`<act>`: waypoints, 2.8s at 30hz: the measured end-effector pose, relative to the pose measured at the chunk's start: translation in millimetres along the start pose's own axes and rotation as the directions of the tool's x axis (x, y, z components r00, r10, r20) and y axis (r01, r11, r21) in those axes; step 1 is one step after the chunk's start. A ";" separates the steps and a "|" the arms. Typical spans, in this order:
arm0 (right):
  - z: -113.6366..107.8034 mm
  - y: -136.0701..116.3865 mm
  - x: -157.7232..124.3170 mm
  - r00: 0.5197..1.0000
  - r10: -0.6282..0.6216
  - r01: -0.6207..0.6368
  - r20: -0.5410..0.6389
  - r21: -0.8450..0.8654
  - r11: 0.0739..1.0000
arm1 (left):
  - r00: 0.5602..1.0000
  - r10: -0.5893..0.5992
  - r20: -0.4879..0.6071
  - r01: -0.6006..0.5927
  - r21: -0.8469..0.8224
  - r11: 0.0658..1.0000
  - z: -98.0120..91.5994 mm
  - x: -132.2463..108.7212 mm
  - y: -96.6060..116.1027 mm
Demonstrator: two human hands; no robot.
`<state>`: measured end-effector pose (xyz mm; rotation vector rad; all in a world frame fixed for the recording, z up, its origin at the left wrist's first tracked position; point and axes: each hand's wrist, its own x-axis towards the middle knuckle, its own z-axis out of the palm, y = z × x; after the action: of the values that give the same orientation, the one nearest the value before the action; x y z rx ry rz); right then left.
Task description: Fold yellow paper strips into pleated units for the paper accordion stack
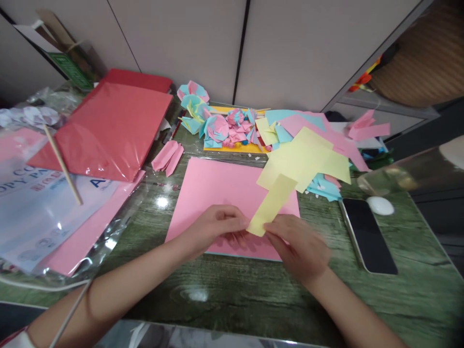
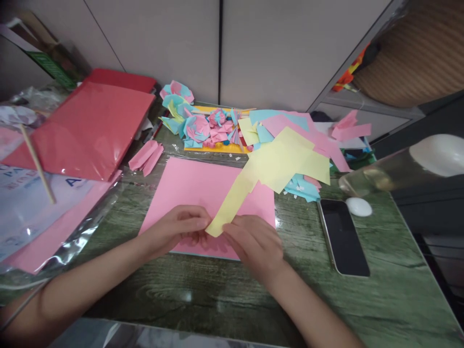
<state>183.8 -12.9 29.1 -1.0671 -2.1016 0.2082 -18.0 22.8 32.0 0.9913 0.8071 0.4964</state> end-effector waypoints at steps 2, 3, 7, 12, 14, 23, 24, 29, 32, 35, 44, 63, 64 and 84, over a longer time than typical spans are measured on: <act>2.1 0.1 1.9 1.000 0.019 -0.019 0.010 0.060 0.998 | 1.000 -0.011 -0.016 0.011 -0.001 1.000 1.1 0.8 -2.9; 3.1 -0.2 2.5 0.998 0.051 -0.053 0.030 0.090 0.994 | 0.999 -0.009 -0.033 0.010 0.002 1.000 1.3 1.2 -3.9; 7.4 -1.9 2.5 0.961 0.244 -0.271 0.133 0.247 0.930 | 0.997 0.007 -0.080 -0.005 0.036 0.999 0.6 2.2 -4.3; 14.1 -3.6 3.5 0.859 0.472 -0.508 0.197 0.445 0.738 | 0.995 0.036 -0.089 -0.028 0.084 0.996 2.6 0.5 -1.1; 15.8 -4.7 4.9 0.824 0.522 -0.557 0.220 0.482 0.676 | 0.995 0.040 -0.088 -0.031 0.098 0.995 4.4 -0.5 -1.2; 20.8 -4.3 4.4 0.783 0.577 -0.604 0.232 0.502 0.619 | 0.996 0.028 -0.079 -0.016 0.151 0.988 7.8 0.7 -2.6; 21.2 -4.3 4.0 0.783 0.577 -0.605 0.231 0.496 0.623 | 0.996 0.026 -0.082 -0.013 0.156 0.988 7.8 0.7 -3.2; 23.0 -5.2 2.4 0.788 0.575 -0.602 0.218 0.467 0.648 | 0.993 -0.002 -0.116 0.024 0.193 0.981 9.1 1.7 -7.3; 24.1 -5.2 1.4 0.793 0.575 -0.592 0.202 0.483 0.645 | 0.993 -0.012 -0.119 0.034 0.183 0.982 9.9 2.4 -8.5; 24.7 -5.0 0.5 0.789 0.580 -0.593 0.202 0.498 0.633 | 0.993 -0.015 -0.119 0.035 0.173 0.984 10.6 2.4 -8.4; 25.7 -4.7 -0.3 0.780 0.592 -0.603 0.202 0.496 0.625 | 0.994 -0.013 -0.108 0.028 0.143 0.989 12.8 2.7 -6.4; 26.6 -3.8 0.0 0.741 0.622 -0.655 0.252 0.471 0.590 | 0.998 -0.028 -0.051 0.033 0.094 0.995 9.2 4.1 -8.0; 26.6 -3.8 0.0 0.742 0.621 -0.655 0.253 0.470 0.591 | 0.998 -0.032 -0.053 0.037 0.098 0.994 9.3 4.5 -8.5; 26.0 -5.6 1.1 0.738 0.626 -0.657 0.250 0.478 0.583 | 0.998 -0.010 -0.056 0.016 0.094 0.995 10.8 5.1 -13.2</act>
<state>161.9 -10.9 14.0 -1.4155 -1.4365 1.1386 -6.2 14.4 21.8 1.0629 0.8930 0.4796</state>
